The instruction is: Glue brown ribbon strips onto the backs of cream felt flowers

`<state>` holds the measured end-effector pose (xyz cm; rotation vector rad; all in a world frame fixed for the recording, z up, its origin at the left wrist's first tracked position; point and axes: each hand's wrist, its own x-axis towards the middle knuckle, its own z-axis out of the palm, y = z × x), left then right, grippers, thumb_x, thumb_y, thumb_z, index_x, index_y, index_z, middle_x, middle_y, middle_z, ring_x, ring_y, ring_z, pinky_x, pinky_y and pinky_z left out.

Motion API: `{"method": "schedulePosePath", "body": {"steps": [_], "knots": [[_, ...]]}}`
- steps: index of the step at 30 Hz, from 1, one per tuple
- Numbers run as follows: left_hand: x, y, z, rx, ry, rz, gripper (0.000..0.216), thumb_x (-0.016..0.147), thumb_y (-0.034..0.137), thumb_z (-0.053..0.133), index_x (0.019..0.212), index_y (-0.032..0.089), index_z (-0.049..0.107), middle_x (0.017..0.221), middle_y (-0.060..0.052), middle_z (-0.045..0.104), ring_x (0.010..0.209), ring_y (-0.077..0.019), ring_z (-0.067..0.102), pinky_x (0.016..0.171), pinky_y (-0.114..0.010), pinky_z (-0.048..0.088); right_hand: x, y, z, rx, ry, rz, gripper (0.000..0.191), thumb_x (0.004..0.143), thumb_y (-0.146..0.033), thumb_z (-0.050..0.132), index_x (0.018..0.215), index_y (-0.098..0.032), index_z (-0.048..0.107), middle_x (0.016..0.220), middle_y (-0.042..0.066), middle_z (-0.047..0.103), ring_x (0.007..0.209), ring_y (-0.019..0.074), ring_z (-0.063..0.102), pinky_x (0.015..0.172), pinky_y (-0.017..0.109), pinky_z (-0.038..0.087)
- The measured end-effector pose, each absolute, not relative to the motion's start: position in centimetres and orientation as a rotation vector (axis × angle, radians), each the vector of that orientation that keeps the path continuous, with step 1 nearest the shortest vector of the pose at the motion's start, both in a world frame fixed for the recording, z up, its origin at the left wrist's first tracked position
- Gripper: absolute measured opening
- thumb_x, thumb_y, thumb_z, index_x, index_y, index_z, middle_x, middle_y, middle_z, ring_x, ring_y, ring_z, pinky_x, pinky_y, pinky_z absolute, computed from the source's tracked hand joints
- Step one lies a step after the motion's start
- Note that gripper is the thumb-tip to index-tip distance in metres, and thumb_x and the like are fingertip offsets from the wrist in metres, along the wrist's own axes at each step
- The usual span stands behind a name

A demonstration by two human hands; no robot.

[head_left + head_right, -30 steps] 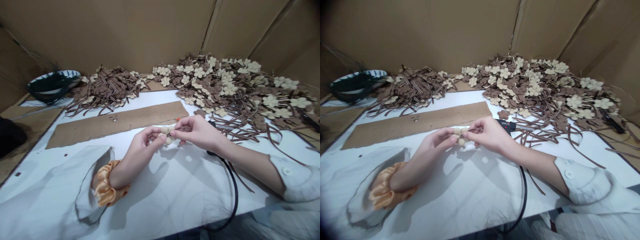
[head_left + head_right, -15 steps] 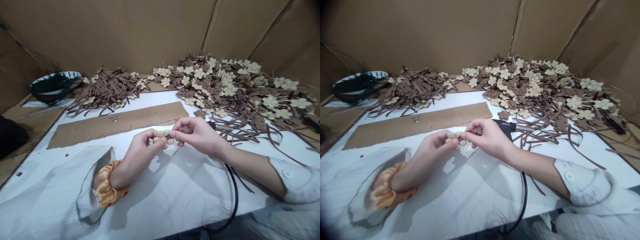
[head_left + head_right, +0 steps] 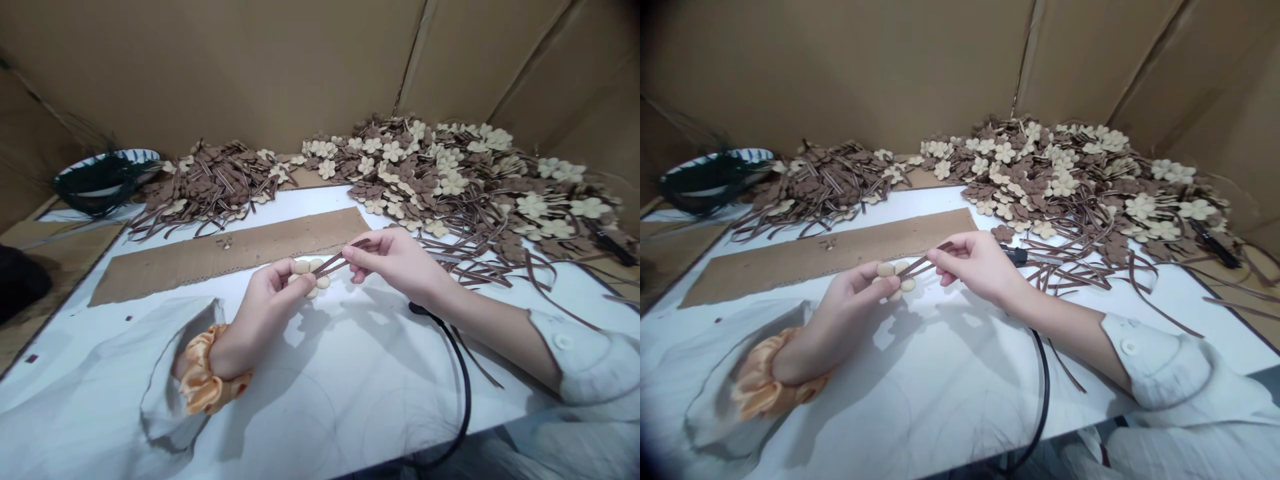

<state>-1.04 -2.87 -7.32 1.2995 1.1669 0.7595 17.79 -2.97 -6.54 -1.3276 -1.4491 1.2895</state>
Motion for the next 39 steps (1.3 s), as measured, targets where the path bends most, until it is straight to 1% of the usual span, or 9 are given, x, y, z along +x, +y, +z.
{"method": "schedulePosePath", "body": {"steps": [5,10,15,18,20,26,29,34,39], "knots": [[-1.3,-2.8,-7.7,1.233,1.132,0.818,0.016,0.073,0.028,0.063,0.065,0.017,0.056,0.058,0.004,0.055,0.051,-0.0097,0.047,0.051,-0.020,0.035,17.8,-3.1,-6.2,-1.342,-1.395,1.204,0.021,0.075,-0.035,0.065,0.078,-0.014,0.066,0.061,0.000,0.064,0.057,0.0112,0.062,0.052,0.020,0.046],[-1.3,-2.8,-7.7,1.218,1.101,0.858,0.014,0.075,0.025,0.062,0.066,0.017,0.056,0.058,0.005,0.053,0.051,-0.0080,0.046,0.051,-0.020,0.035,17.4,-3.5,-5.2,-1.394,-1.345,1.025,0.013,0.072,-0.026,0.067,0.077,-0.014,0.067,0.061,0.000,0.064,0.057,0.0111,0.060,0.046,0.019,0.045],[-1.2,-2.9,-7.5,1.201,1.123,0.893,0.012,0.076,0.022,0.060,0.067,0.016,0.055,0.060,0.005,0.054,0.050,-0.0068,0.043,0.048,-0.019,0.033,17.3,-3.7,-5.5,-1.322,-1.367,0.897,0.013,0.072,-0.026,0.067,0.078,-0.015,0.067,0.070,0.003,0.067,0.065,0.0132,0.063,0.057,0.022,0.051],[-1.2,-2.9,-7.5,1.191,1.142,0.909,0.010,0.075,0.022,0.060,0.069,0.016,0.055,0.063,0.005,0.056,0.049,-0.0063,0.041,0.047,-0.019,0.031,17.2,-4.0,-6.1,-1.229,-1.433,0.728,0.012,0.074,-0.026,0.066,0.080,-0.016,0.068,0.079,0.004,0.070,0.074,0.0152,0.064,0.068,0.025,0.052],[-1.2,-3.0,-7.6,1.182,1.143,0.916,0.009,0.075,0.023,0.061,0.071,0.017,0.056,0.064,0.005,0.057,0.048,-0.0064,0.041,0.046,-0.019,0.031,17.2,-4.3,-6.4,-1.186,-1.500,0.580,0.012,0.076,-0.025,0.066,0.082,-0.016,0.067,0.081,0.005,0.070,0.076,0.0149,0.064,0.072,0.026,0.052],[-1.2,-2.9,-7.9,1.172,1.086,0.978,0.013,0.074,0.026,0.063,0.068,0.016,0.057,0.061,0.004,0.054,0.052,-0.0073,0.043,0.050,-0.019,0.033,17.0,-5.0,-6.4,-1.072,-1.651,0.152,0.010,0.076,-0.021,0.067,0.086,-0.019,0.067,0.071,0.001,0.068,0.067,0.0135,0.062,0.067,0.026,0.051],[-1.1,-2.8,-8.1,1.152,1.064,1.009,0.015,0.072,0.025,0.064,0.064,0.016,0.057,0.059,0.004,0.052,0.051,-0.0069,0.043,0.053,-0.020,0.035,16.9,-5.0,-6.5,-1.004,-1.674,0.042,0.012,0.074,-0.017,0.069,0.086,-0.017,0.067,0.066,0.000,0.067,0.064,0.0122,0.061,0.065,0.024,0.050],[-1.2,-2.8,-8.2,1.163,1.025,1.013,0.015,0.074,0.023,0.063,0.062,0.016,0.057,0.061,0.004,0.052,0.055,-0.0071,0.045,0.060,-0.020,0.038,17.0,-4.8,-6.6,-1.021,-1.646,0.127,0.012,0.075,-0.017,0.068,0.086,-0.016,0.067,0.069,0.001,0.068,0.065,0.0118,0.061,0.066,0.025,0.050],[-1.2,-2.9,-8.1,1.212,0.997,1.004,0.015,0.076,0.024,0.062,0.062,0.017,0.059,0.057,0.004,0.050,0.071,-0.0113,0.053,0.071,-0.021,0.040,17.2,-4.2,-6.2,-1.140,-1.505,0.493,0.006,0.075,-0.020,0.067,0.077,-0.015,0.068,0.074,0.003,0.070,0.069,0.0122,0.062,0.064,0.023,0.050]]}}
